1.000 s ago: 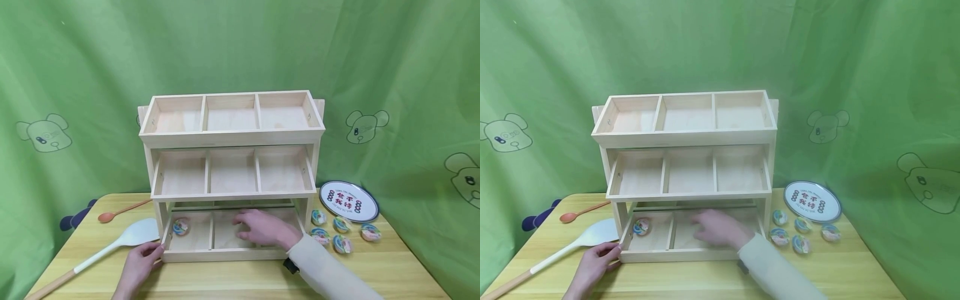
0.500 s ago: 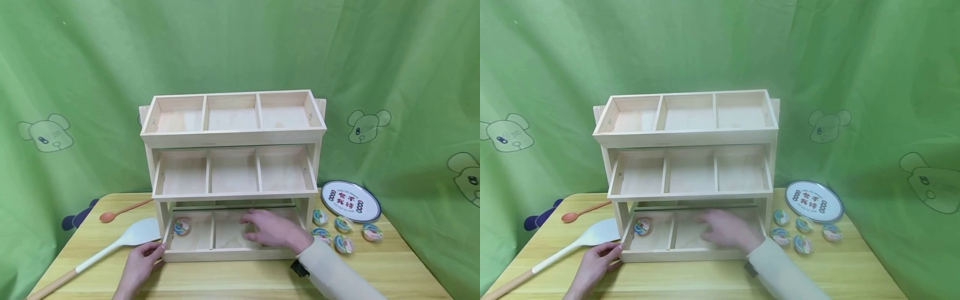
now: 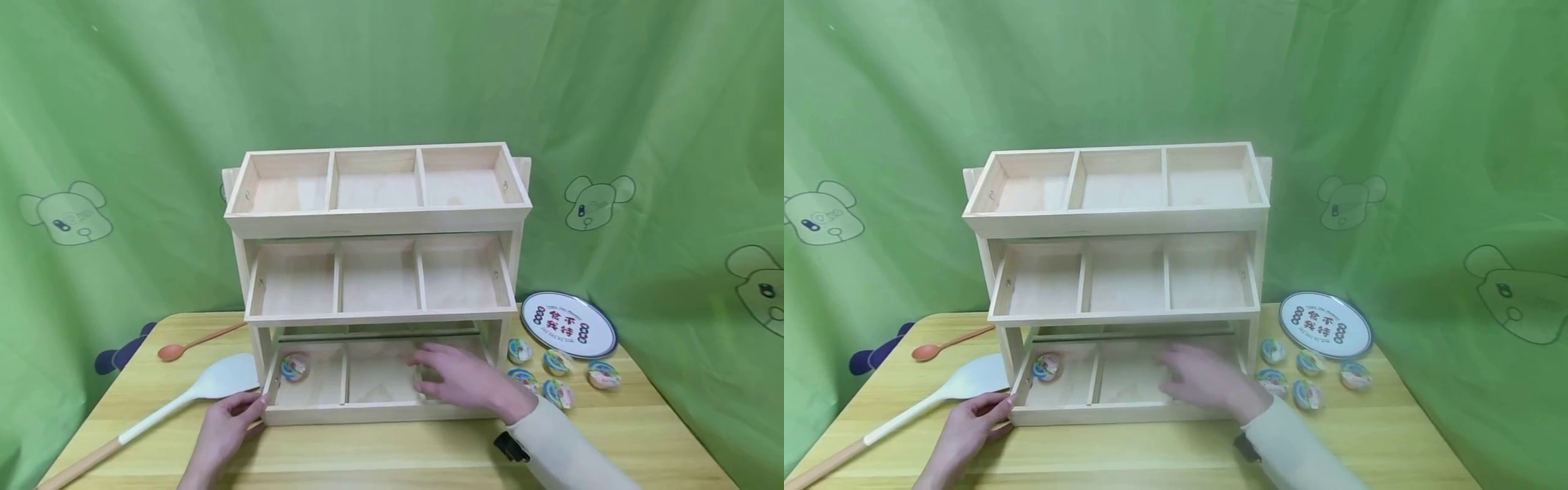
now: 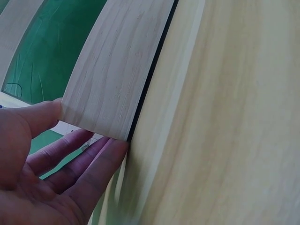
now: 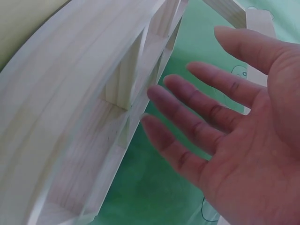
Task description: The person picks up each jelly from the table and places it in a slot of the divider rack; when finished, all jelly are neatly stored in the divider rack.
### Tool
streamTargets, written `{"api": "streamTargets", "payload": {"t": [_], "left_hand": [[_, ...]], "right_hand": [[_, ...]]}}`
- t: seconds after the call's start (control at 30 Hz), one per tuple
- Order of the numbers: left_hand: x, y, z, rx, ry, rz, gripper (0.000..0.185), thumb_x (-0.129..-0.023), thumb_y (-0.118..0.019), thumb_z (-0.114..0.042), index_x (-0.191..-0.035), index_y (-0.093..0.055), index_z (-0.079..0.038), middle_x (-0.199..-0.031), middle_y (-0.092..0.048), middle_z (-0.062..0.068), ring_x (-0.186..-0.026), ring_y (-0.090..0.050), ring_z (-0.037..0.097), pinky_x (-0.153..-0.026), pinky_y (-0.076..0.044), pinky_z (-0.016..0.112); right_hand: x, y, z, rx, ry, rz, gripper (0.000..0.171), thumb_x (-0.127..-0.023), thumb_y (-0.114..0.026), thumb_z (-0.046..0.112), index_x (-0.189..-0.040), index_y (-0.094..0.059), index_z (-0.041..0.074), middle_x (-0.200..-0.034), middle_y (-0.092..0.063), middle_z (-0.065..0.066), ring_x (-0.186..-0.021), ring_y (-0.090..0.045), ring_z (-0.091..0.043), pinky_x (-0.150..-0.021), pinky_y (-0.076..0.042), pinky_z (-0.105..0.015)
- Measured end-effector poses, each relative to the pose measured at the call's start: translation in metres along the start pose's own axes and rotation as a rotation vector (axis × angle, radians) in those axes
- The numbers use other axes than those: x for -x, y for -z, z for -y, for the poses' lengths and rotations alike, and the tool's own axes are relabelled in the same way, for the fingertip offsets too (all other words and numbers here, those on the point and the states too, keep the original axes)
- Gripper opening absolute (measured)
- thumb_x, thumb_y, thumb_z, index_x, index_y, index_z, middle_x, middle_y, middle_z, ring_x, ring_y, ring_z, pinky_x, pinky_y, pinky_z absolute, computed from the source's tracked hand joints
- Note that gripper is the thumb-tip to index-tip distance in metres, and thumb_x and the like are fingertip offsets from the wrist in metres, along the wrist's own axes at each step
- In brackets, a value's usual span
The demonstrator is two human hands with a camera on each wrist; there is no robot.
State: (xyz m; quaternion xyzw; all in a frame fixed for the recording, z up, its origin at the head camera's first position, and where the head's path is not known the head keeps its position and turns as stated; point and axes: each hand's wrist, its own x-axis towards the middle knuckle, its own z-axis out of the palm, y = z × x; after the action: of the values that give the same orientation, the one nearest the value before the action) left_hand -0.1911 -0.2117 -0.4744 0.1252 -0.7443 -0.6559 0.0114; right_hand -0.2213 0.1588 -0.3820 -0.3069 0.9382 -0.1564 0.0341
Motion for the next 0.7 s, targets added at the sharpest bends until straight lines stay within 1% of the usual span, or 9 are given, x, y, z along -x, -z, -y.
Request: {"api": "streamTargets", "payload": {"t": [0.07, 0.17, 0.27, 0.4, 0.57, 0.7], "left_hand": [[0.0, 0.0, 0.0, -0.003, -0.007, 0.008, 0.035, -0.083, -0.064, -0.013, -0.107, -0.056, 0.011, -0.098, -0.057, 0.021, -0.085, -0.06, 0.023, -0.076, -0.055, 0.031], [0.0, 0.0, 0.0, -0.002, -0.009, 0.011, 0.035, -0.083, -0.065, -0.014, -0.107, -0.056, 0.011, -0.098, -0.057, 0.02, -0.086, -0.059, 0.023, -0.076, -0.055, 0.031], [0.0, 0.0, 0.0, -0.004, -0.012, 0.012, 0.035, -0.083, -0.064, -0.014, -0.107, -0.056, 0.01, -0.099, -0.057, 0.02, -0.088, -0.059, 0.023, -0.076, -0.055, 0.031], [0.0, 0.0, 0.001, 0.004, -0.014, 0.012, 0.035, -0.083, -0.064, -0.014, -0.107, -0.056, 0.011, -0.099, -0.057, 0.021, -0.088, -0.059, 0.023, -0.076, -0.055, 0.031], [0.0, 0.0, 0.001, 0.005, -0.008, 0.015, 0.035, -0.083, -0.064, -0.013, -0.108, -0.056, 0.01, -0.1, -0.057, 0.021, -0.088, -0.059, 0.024, -0.076, -0.055, 0.031], [0.0, 0.001, 0.0, -0.007, -0.007, 0.017, 0.038, -0.083, -0.065, -0.015, -0.111, -0.055, 0.009, -0.1, -0.057, 0.02, -0.088, -0.059, 0.025, -0.076, -0.055, 0.032]], "right_hand": [[0.003, 0.001, -0.001, 0.008, 0.005, -0.012, 0.042, -0.085, -0.057, 0.038, -0.122, -0.053, 0.018, -0.13, -0.046, -0.006, -0.12, -0.038, -0.027, -0.1, -0.034, -0.049], [0.009, 0.001, -0.003, 0.017, 0.013, -0.024, 0.042, -0.084, -0.058, 0.039, -0.12, -0.054, 0.017, -0.125, -0.049, -0.004, -0.112, -0.046, -0.023, -0.095, -0.042, -0.044], [0.015, 0.002, -0.005, 0.01, -0.004, -0.02, 0.043, -0.085, -0.056, 0.042, -0.121, -0.054, 0.018, -0.125, -0.049, -0.003, -0.112, -0.047, -0.022, -0.095, -0.042, -0.042], [0.023, 0.003, -0.008, -0.019, -0.048, -0.023, 0.047, -0.086, -0.052, 0.047, -0.122, -0.054, 0.017, -0.13, -0.046, -0.005, -0.12, -0.039, -0.026, -0.101, -0.034, -0.046], [0.033, 0.004, -0.012, -0.016, -0.074, -0.049, 0.047, -0.086, -0.052, 0.049, -0.123, -0.053, 0.019, -0.128, -0.046, -0.002, -0.114, -0.044, -0.021, -0.097, -0.04, -0.041], [0.04, 0.004, -0.015, -0.015, -0.095, -0.064, 0.05, -0.085, -0.051, 0.05, -0.125, -0.05, 0.021, -0.131, -0.044, -0.002, -0.115, -0.043, -0.02, -0.096, -0.041, -0.041]]}}
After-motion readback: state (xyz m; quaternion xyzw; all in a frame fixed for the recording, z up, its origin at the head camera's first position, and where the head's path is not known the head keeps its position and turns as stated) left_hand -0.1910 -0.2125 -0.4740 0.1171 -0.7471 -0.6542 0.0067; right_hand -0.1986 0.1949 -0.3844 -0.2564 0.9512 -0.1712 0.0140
